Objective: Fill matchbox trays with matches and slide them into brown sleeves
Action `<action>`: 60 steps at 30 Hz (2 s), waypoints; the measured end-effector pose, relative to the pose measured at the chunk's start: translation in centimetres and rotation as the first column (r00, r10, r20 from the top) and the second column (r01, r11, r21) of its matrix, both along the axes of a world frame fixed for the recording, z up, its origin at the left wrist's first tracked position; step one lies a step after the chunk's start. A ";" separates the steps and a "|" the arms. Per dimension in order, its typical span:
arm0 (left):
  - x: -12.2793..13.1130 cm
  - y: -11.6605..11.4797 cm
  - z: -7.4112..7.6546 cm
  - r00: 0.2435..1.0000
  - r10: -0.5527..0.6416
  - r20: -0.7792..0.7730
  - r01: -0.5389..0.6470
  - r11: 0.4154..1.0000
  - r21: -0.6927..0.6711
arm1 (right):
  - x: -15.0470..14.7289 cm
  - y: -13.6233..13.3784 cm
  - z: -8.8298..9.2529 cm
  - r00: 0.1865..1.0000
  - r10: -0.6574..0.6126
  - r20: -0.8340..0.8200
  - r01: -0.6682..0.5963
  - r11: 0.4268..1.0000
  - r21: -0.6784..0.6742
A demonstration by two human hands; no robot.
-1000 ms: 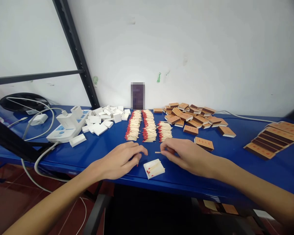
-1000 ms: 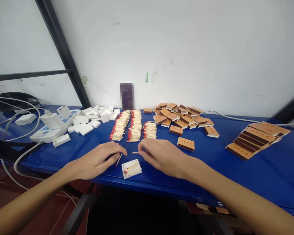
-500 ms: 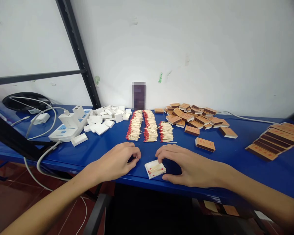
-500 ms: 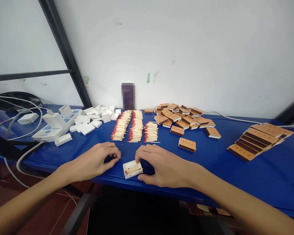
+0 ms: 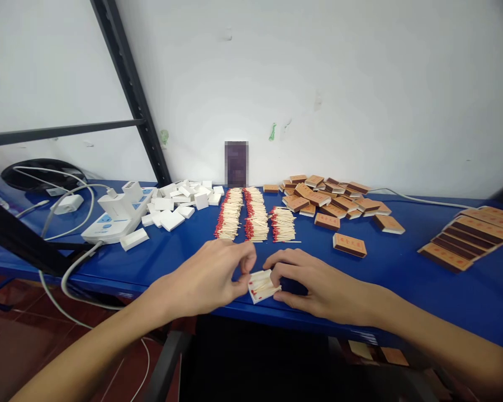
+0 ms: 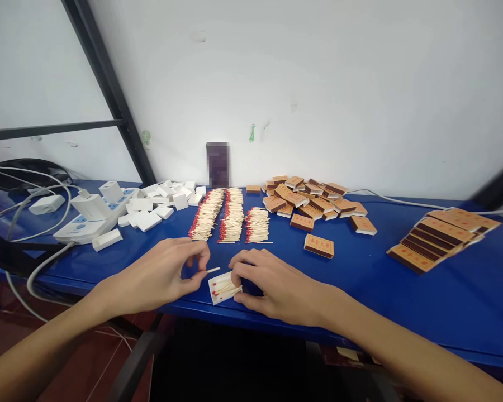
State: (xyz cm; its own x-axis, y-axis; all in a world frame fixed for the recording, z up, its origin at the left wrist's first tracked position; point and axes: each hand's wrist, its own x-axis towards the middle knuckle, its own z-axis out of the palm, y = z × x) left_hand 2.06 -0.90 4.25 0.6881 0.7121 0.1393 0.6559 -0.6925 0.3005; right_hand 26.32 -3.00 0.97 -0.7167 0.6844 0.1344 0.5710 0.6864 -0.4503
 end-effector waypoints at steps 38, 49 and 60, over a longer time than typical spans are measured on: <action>-4.7 5.2 -3.4 0.972 0.217 -0.090 -0.200 0.965 0.170 | 1.9 1.3 -0.3 0.948 -0.317 -0.009 0.315 0.937 0.150; -4.6 6.0 -3.5 0.977 0.200 -0.077 -0.191 0.976 0.108 | 4.7 4.8 -1.4 0.862 -0.476 0.176 0.439 0.873 0.211; -4.4 5.8 -2.9 0.987 0.130 -0.098 -0.127 0.991 0.037 | 1.5 1.6 0.3 0.941 -0.287 0.178 0.275 0.957 0.089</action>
State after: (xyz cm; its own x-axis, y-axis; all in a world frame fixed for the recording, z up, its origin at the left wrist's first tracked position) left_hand -2.30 4.92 1.30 0.6026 0.7920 0.0976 0.7656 -0.6083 0.2095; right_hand 27.84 -1.37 1.27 -0.5125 0.8562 0.0655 0.8145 0.5089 -0.2787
